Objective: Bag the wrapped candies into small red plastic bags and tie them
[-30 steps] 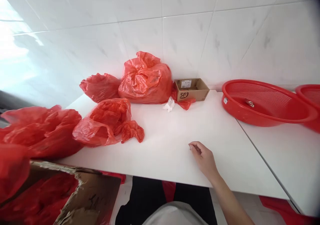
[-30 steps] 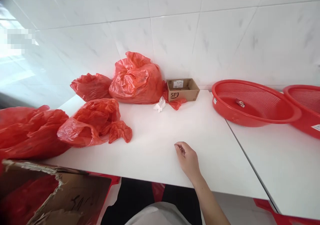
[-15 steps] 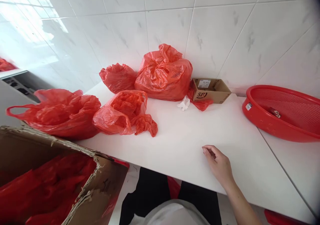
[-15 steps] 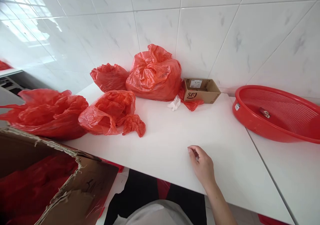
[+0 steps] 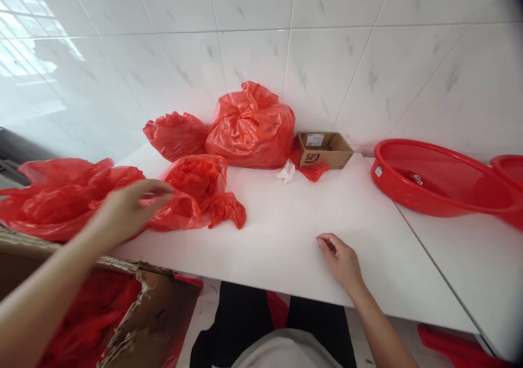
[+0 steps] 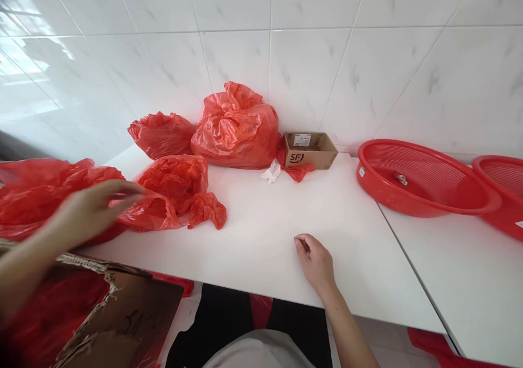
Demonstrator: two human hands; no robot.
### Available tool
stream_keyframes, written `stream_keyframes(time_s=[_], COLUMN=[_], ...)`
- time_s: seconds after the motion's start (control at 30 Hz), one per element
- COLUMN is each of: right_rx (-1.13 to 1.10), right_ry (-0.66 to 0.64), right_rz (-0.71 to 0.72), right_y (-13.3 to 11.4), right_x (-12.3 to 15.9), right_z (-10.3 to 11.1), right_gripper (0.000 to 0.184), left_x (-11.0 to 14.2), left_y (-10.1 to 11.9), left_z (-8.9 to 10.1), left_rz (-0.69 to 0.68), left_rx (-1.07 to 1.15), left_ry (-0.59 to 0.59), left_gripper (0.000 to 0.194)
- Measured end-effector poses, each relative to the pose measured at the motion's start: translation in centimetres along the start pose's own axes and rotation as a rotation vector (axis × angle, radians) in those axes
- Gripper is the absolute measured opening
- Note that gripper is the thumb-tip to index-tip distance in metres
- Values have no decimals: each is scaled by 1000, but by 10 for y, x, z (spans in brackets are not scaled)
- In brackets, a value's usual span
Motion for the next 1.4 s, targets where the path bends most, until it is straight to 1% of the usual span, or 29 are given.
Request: stream_keyframes(time_s=[0.03, 0.07, 0.1, 0.13, 0.17, 0.2, 0.23, 0.27, 0.37, 0.43, 0.5, 0.6, 0.67, 0.7, 0.77, 0.8, 0.83, 0.9, 0.97, 1.03, 1.07, 1.1, 1.13, 1.17, 1.23, 1.27, 1.33, 1.37, 1.4], right_rx=[-8, -14, -19, -19, -19, -20, -24, -31, -129, -294, -511, -773, -861, -880, -903, -913, -930, -996, -1079, -1120, -1115, -1103, -1093, -1086, -1056, -1021, -939, -921, -928], right_ry=[1, 1, 1, 1, 2, 3, 5, 8, 31, 55, 76, 80, 82, 82, 69, 63, 62, 100, 196, 284, 312, 328, 334, 336, 329, 320, 289, 271, 260], right_rz=[2, 4, 6, 8, 11, 14, 17, 17, -11, -55, -101, -91, -42, -33, -62, -89, -117, -159, -182, -200, -205, -213, -226, -240, -236, -211, -138, -115, -119], right_y=[0, 0, -1, -1, -1, -1, 0, -1, -4, -11, -24, -48, -61, -64, -63, -59, -54, -42, -30, -22, -21, -23, -27, -32, -47, -55, -67, -70, -69], right_x=[0, 0, 0, 0, 0, 0, 0, 0, -4, -8, -14, -22, -24, -24, -22, -20, -17, -14, -13, -14, -15, -16, -16, -15, -11, -8, -1, 2, 4], right_z=[0, 0, 0, 0, 0, 0, 0, 0, 3, 6, 8, 8, 6, 4, 1, 0, 0, 7, 19, 30, 34, 35, 32, 27, 11, 2, -11, -16, -18], right_gripper=[28, 28, 28, 28, 28, 28, 28, 28, 29, 31, 34, 43, 43, 38, 26, 25, 25, 26, 28, 29, 29, 28, 28, 29, 29, 29, 28, 27, 28], left_x=[-3, -5, -9, -14, -21, -29, -39, -49, -74, -77, -63, -14, 23, 38, 59, 63, 63, 55, 45, 41, 44, 49, 57, 68, 92, 104, 118, 120, 120], left_y=[15, 31, 45, 56, 67, 75, 84, 91, 118, 142, 168, 197, 201, 198, 183, 172, 159, 129, 101, 85, 84, 88, 98, 111, 144, 157, 171, 171, 168], left_z=[-29, -60, -85, -106, -122, -131, -133, -131, -112, -109, -123, -167, -196, -207, -224, -229, -231, -231, -223, -212, -207, -203, -202, -203, -212, -219, -230, -235, -238], left_rz=[-88, -207, -245, -262, -265, -256, -241, -218, -135, -103, -103, -102, -64, -32, 57, 110, 165, 275, 364, 411, 417, 403, 371, 332, 223, 214, 226, 243, 258], left_rx=[-24, -47, -38, -26, -8, 21, 57, 105, 312, 482, 641, 821, 916, 958, 1034, 1068, 1098, 1150, 1185, 1198, 1197, 1193, 1186, 1181, 1166, 1178, 1200, 1206, 1203], left_ry=[-99, -224, -266, -289, -301, -296, -281, -258, -186, -204, -309, -555, -669, -703, -745, -743, -726, -633, -491, -356, -311, -297, -323, -383, -611, -700, -753, -756, -757], left_gripper=[29, 38, 45, 44, 34, 23, 12, 7, 29, 40, 45, 48, 47, 46, 44, 44, 44, 48, 51, 51, 49, 48, 48, 53, 71, 73, 52, 42, 36])
Point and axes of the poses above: each hand's wrist, its own x-axis away from the middle knuckle, its own z-axis out of the back of the hand, y = z × x, the point moved 4 cm from there along -x, towards the middle knuckle, and after that the axes turned 9 degrees about z, right-handed, at the moved point
